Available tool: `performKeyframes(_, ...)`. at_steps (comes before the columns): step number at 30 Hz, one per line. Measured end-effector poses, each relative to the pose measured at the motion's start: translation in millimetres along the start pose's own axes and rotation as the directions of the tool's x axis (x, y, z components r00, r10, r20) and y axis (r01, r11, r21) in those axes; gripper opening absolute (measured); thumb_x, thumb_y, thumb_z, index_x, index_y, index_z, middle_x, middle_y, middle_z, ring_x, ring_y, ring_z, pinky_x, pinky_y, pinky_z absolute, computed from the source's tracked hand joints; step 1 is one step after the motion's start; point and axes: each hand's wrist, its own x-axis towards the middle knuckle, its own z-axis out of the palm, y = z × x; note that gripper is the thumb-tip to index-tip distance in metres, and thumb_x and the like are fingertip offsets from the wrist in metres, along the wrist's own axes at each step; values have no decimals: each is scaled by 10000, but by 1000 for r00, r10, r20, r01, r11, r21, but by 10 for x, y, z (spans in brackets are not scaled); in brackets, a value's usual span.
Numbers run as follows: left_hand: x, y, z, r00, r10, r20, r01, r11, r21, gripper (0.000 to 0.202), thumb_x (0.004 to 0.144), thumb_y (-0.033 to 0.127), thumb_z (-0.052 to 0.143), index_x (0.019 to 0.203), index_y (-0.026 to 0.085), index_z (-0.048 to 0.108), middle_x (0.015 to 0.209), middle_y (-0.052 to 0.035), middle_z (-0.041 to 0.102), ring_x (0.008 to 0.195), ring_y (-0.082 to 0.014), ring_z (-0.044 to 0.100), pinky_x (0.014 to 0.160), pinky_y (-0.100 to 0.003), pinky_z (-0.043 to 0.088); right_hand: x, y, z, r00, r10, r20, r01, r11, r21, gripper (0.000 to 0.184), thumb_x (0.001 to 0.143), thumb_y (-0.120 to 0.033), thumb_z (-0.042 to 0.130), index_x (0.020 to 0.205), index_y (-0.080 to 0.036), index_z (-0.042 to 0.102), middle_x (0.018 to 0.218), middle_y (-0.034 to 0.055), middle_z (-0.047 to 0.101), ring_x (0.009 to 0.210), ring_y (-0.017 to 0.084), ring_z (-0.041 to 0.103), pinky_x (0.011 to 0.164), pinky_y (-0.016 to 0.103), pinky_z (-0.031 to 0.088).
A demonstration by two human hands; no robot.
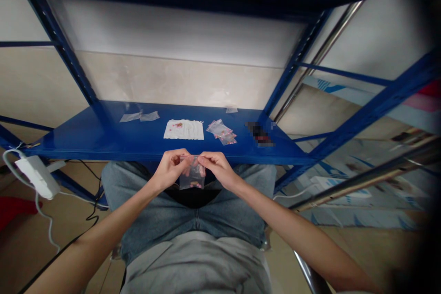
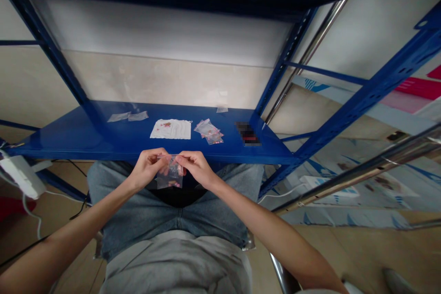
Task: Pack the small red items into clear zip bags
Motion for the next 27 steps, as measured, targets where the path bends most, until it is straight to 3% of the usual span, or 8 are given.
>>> performKeyframes(4, 49, -46, -2, 998, 10, -62, -10, 1000, 1, 318, 894, 431, 662, 783, 133, 684, 575, -5, 609, 525, -109, 528, 557, -229, 414, 29, 55, -118, 1000, 3, -27, -3, 1000, -1, 376, 918, -493, 630, 833, -142, 736, 598, 5, 613, 580, 134, 555, 616, 256, 424)
performKeyframes(9, 51, -39, -7, 990, 34, -137, -38, 999, -28, 331, 894, 405, 670, 694, 142, 644, 598, -8, 617, 570, -114, 546, 613, -240, 438, 44, 80, -163, 1000, -5, -30, 5, 1000, 2, 377, 915, -495, 634, 923, -139, 755, 661, 14, 640, 614, 137, 556, 618, 256, 436)
performKeyframes(13, 28, -19, -11, 989, 27, -147, -25, 1000, 17, 322, 897, 408, 664, 723, 138, 658, 611, -12, 626, 570, -116, 547, 605, -240, 430, 51, 70, -125, 995, 5, 102, -8, 1000, 30, 369, 912, -493, 644, 1084, -173, 708, 859, 34, 692, 766, 155, 616, 701, 262, 473)
performKeyframes(15, 22, -32, 0, 992, 21, -127, -17, 999, 35, 347, 907, 414, 647, 695, 139, 635, 605, -9, 616, 566, -111, 536, 598, -235, 421, 53, 74, -113, 990, 21, 140, -23, 1000, 10, 364, 923, -512, 621, 1019, -172, 707, 846, 35, 690, 764, 158, 621, 701, 264, 479)
performKeyframes(19, 22, -87, 35, 1000, -7, -7, 8, 998, 54, 357, 935, 423, 596, 708, 147, 593, 605, 4, 598, 567, -108, 536, 595, -227, 419, 43, 112, -110, 997, 29, 76, -25, 998, -64, 488, 953, -566, 535, 740, -151, 676, 687, 30, 653, 625, 137, 581, 624, 250, 462)
performKeyframes(23, 22, -100, 58, 997, -5, 74, -2, 995, 96, 358, 939, 432, 584, 727, 144, 592, 657, -3, 609, 613, -115, 552, 612, -228, 418, -14, 103, -46, 983, 107, 147, -97, 993, -74, 476, 910, -580, 596, 776, -136, 702, 642, 35, 674, 556, 141, 595, 558, 242, 455)
performKeyframes(27, -4, -31, 63, 993, 46, 111, -72, 968, 241, 380, 970, 436, 530, 730, 145, 576, 662, 10, 573, 618, -108, 504, 606, -229, 374, -86, 24, 74, 975, 101, 200, -66, 983, -170, 421, 909, -505, 633, 737, -136, 741, 691, 61, 730, 628, 166, 652, 649, 260, 490)
